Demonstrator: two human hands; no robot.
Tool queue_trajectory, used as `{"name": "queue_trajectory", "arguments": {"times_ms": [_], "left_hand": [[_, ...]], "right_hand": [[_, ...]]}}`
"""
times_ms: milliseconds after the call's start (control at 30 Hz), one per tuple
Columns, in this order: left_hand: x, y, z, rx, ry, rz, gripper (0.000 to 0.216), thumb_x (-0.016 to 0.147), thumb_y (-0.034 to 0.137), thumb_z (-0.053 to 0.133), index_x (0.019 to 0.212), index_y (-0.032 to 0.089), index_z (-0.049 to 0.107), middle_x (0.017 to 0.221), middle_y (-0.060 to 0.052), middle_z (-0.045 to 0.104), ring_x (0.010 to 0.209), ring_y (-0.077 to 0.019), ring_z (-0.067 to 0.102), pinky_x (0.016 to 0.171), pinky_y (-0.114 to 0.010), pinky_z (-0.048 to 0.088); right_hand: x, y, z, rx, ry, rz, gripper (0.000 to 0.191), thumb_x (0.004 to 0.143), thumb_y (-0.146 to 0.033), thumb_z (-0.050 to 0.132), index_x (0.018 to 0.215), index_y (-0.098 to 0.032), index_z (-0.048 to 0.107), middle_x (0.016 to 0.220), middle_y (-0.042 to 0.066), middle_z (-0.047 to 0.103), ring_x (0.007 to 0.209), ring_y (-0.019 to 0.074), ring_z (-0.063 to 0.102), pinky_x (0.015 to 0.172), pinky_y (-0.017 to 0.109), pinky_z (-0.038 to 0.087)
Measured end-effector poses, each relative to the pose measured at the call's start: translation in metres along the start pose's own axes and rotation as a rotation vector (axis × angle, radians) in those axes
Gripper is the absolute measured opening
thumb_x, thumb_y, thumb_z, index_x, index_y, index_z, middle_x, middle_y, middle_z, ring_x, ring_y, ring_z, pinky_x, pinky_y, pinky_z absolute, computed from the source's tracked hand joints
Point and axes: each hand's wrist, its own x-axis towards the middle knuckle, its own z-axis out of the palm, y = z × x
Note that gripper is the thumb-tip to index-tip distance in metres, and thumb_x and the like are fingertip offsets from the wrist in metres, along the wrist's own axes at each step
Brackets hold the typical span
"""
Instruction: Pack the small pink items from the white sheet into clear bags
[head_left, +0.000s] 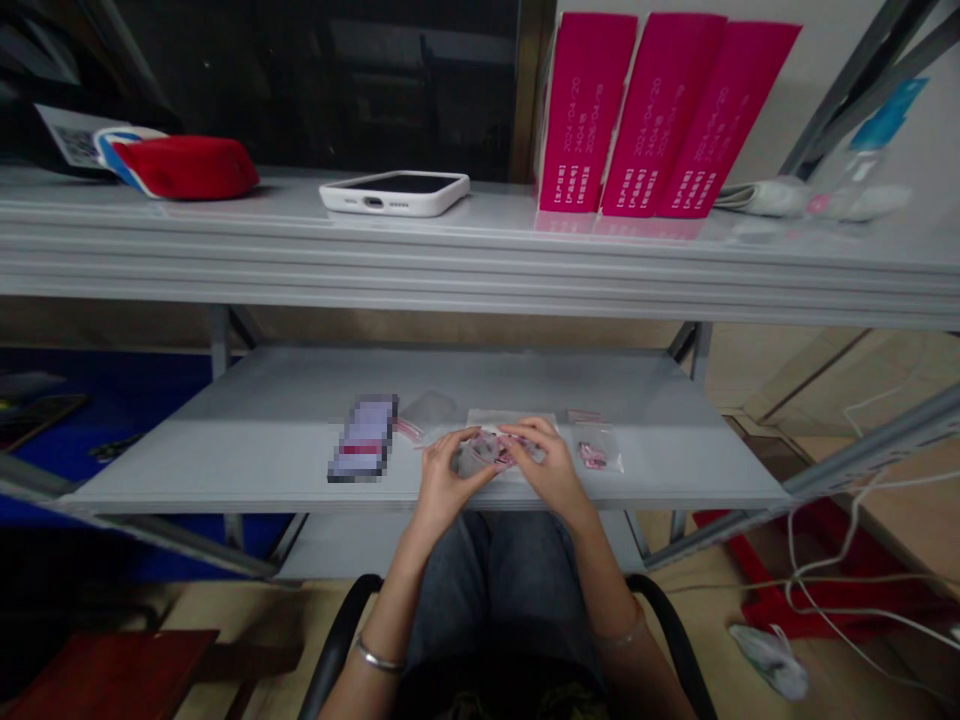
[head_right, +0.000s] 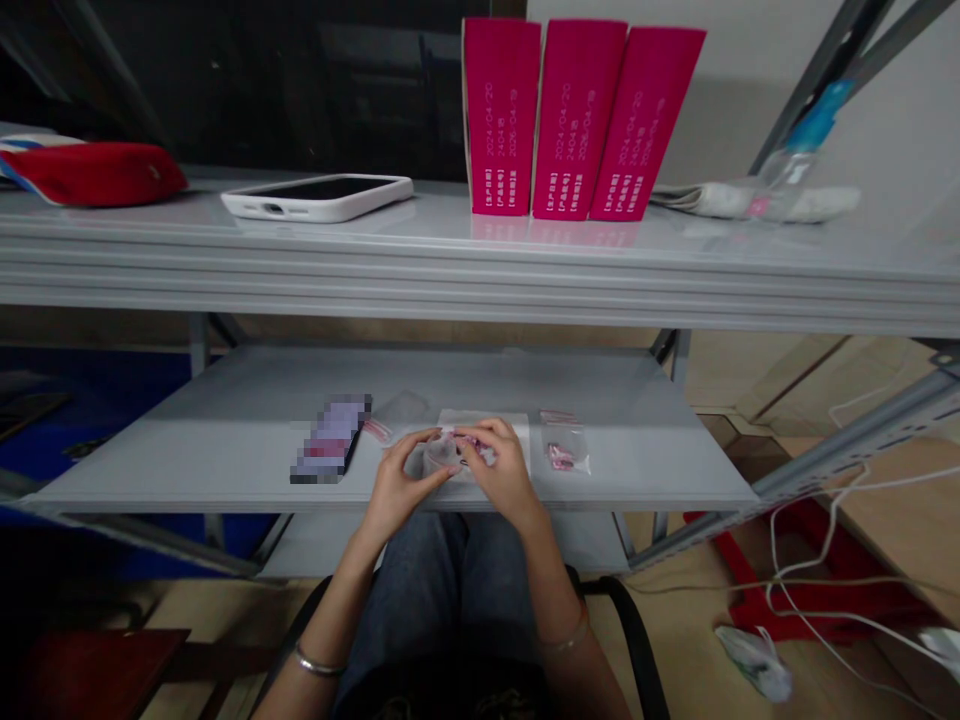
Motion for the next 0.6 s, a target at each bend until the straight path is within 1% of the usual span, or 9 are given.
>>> {"name": "queue_trajectory", "arguments": {"times_ms": [33, 100, 133, 200, 267, 400, 600], "left_hand": [[0.0, -0.001, 0.0, -0.017, 0.01, -0.017, 0.047, 0.066, 0.037, 0.075, 0.106, 0.018, 0.059, 0.11, -0.01, 0.065, 0.106, -0.0252, 0.058, 0.094, -0.041, 0.04], [0.0, -0.003, -0.001, -0.057, 0.022, -0.049, 0.046, 0.066, 0.036, 0.075, 0.105, 0.018, 0.06, 0.109, -0.01, 0.065, 0.105, -0.0244, 0.058, 0.094, -0.04, 0.042], [0.0, -0.004, -0.002, -0.079, 0.019, -0.061, 0.045, 0.066, 0.036, 0.074, 0.105, 0.017, 0.06, 0.11, -0.009, 0.064, 0.105, -0.024, 0.058, 0.094, -0.039, 0.042], [0.0, -0.004, -0.006, -0.119, -0.003, -0.074, 0.046, 0.067, 0.035, 0.073, 0.107, 0.017, 0.059, 0.112, -0.009, 0.064, 0.106, -0.0234, 0.058, 0.096, -0.038, 0.042], [0.001, -0.002, -0.009, -0.145, -0.031, -0.072, 0.047, 0.067, 0.035, 0.073, 0.109, 0.018, 0.059, 0.114, -0.009, 0.063, 0.109, -0.0231, 0.057, 0.097, -0.038, 0.041], [0.001, 0.002, -0.015, -0.147, -0.065, -0.057, 0.049, 0.068, 0.033, 0.073, 0.113, 0.019, 0.057, 0.118, -0.008, 0.061, 0.112, -0.0227, 0.055, 0.1, -0.039, 0.039], [0.001, 0.0, -0.018, -0.133, -0.082, -0.047, 0.05, 0.068, 0.032, 0.072, 0.114, 0.019, 0.057, 0.12, -0.009, 0.061, 0.113, -0.0235, 0.054, 0.101, -0.04, 0.037]], "right_hand": [[-0.001, 0.009, -0.002, -0.024, 0.044, 0.02, 0.021, 0.087, -0.029, 0.051, 0.098, -0.023, 0.068, 0.094, 0.005, 0.061, 0.092, 0.0171, 0.056, 0.082, 0.031, 0.044], [-0.005, 0.03, -0.006, -0.143, 0.132, 0.077, 0.019, 0.085, -0.029, 0.052, 0.091, -0.021, 0.068, 0.089, 0.005, 0.063, 0.089, 0.0186, 0.056, 0.081, 0.032, 0.043], [-0.007, 0.042, -0.007, -0.232, 0.14, 0.116, 0.017, 0.083, -0.029, 0.054, 0.086, -0.02, 0.068, 0.085, 0.005, 0.063, 0.088, 0.0195, 0.056, 0.082, 0.034, 0.041], [-0.014, 0.062, -0.008, -0.393, 0.1, 0.198, 0.015, 0.08, -0.031, 0.058, 0.08, -0.019, 0.067, 0.082, 0.006, 0.063, 0.085, 0.0209, 0.055, 0.08, 0.034, 0.04], [-0.021, 0.075, -0.006, -0.508, 0.069, 0.247, 0.016, 0.078, -0.034, 0.06, 0.079, -0.019, 0.066, 0.081, 0.006, 0.062, 0.083, 0.0216, 0.054, 0.079, 0.034, 0.039], [-0.028, 0.085, 0.001, -0.605, 0.073, 0.253, 0.016, 0.079, -0.034, 0.059, 0.084, -0.02, 0.064, 0.086, 0.007, 0.062, 0.085, 0.0225, 0.053, 0.079, 0.033, 0.037], [-0.028, 0.085, 0.001, -0.568, 0.074, 0.227, 0.013, 0.082, -0.03, 0.056, 0.08, -0.022, 0.067, 0.084, 0.005, 0.062, 0.084, 0.0214, 0.052, 0.078, 0.032, 0.035]]}}
